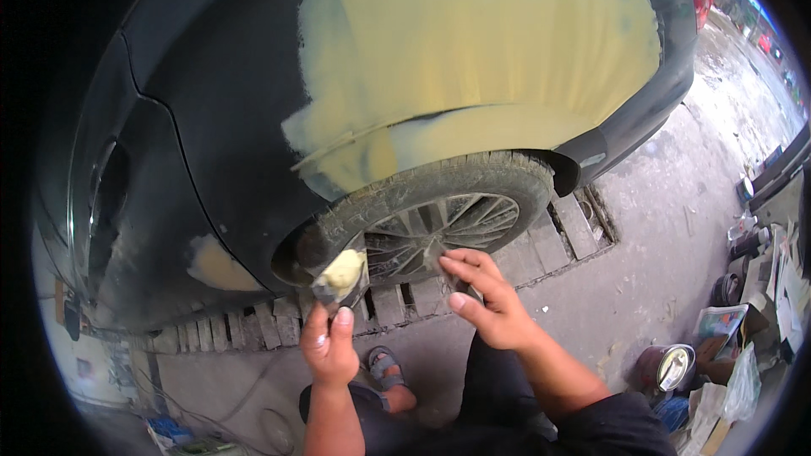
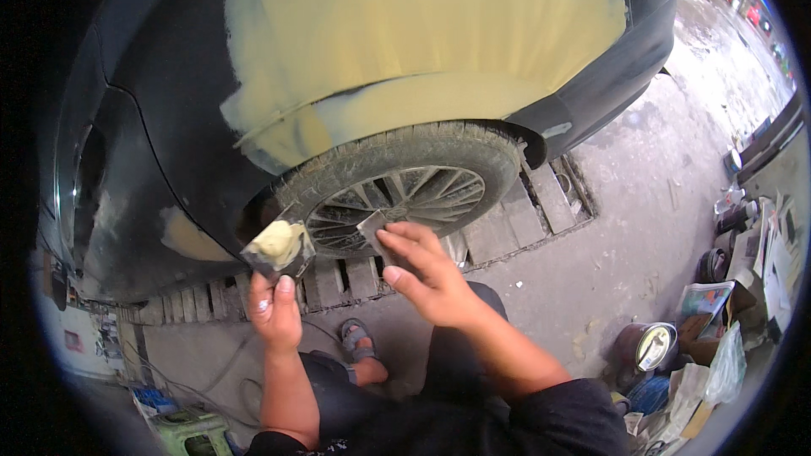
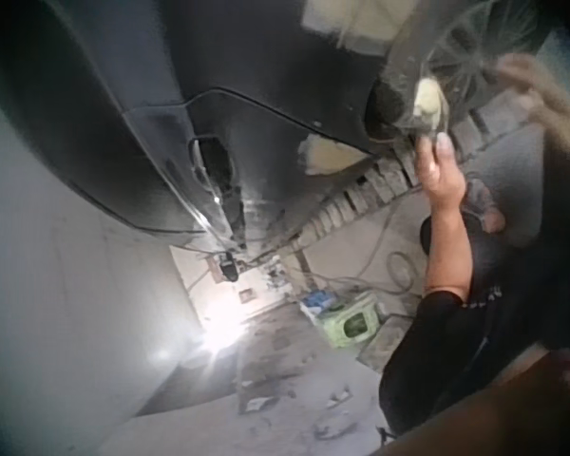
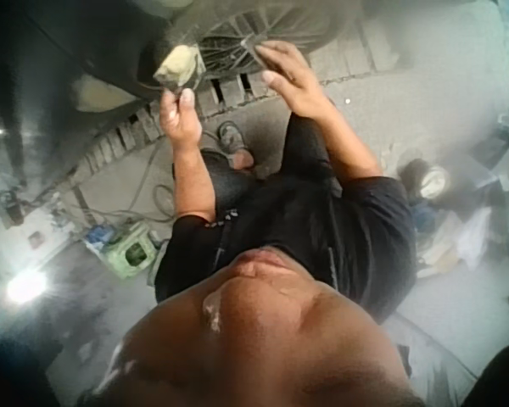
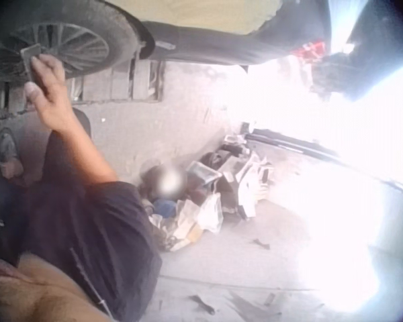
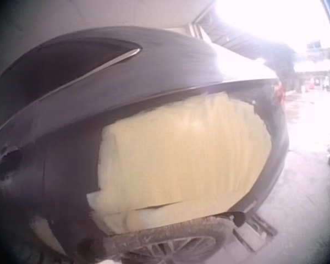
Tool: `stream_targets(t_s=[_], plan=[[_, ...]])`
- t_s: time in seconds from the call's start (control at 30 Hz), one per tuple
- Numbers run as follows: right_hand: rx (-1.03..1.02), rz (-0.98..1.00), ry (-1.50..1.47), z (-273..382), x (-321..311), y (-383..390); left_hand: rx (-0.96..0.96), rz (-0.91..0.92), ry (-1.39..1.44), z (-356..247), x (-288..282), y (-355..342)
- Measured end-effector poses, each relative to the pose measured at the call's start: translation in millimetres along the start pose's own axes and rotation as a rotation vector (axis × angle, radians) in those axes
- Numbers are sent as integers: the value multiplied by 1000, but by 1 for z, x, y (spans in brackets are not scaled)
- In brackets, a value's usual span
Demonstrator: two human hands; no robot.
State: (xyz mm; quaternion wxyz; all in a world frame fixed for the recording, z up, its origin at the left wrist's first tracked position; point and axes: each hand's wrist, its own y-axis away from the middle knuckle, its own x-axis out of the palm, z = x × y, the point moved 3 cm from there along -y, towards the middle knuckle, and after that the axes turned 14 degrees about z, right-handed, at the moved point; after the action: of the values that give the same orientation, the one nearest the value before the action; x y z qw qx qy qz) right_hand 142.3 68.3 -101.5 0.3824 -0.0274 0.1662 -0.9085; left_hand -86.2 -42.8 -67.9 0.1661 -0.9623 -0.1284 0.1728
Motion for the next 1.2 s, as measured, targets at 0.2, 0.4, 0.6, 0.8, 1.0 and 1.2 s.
stream_targets(t_s=[0.2,0.4,0.6,0.8,1.0,1.2], plan=[[-39,-52,-468,10,-15,-13,269,183,431,-3,-64,-37],[-83,-247,-284,27,-20,-16,474,258,497,1,-99,-104],[-30,-485,628,75,-5,-40,561,313,552,3,-95,-137],[47,-622,1213,91,13,-77,568,349,532,9,-94,-142],[43,-714,1255,84,19,-92,594,363,529,8,-95,-145],[-11,-745,1263,77,15,-101,584,344,525,8,-95,-144]])
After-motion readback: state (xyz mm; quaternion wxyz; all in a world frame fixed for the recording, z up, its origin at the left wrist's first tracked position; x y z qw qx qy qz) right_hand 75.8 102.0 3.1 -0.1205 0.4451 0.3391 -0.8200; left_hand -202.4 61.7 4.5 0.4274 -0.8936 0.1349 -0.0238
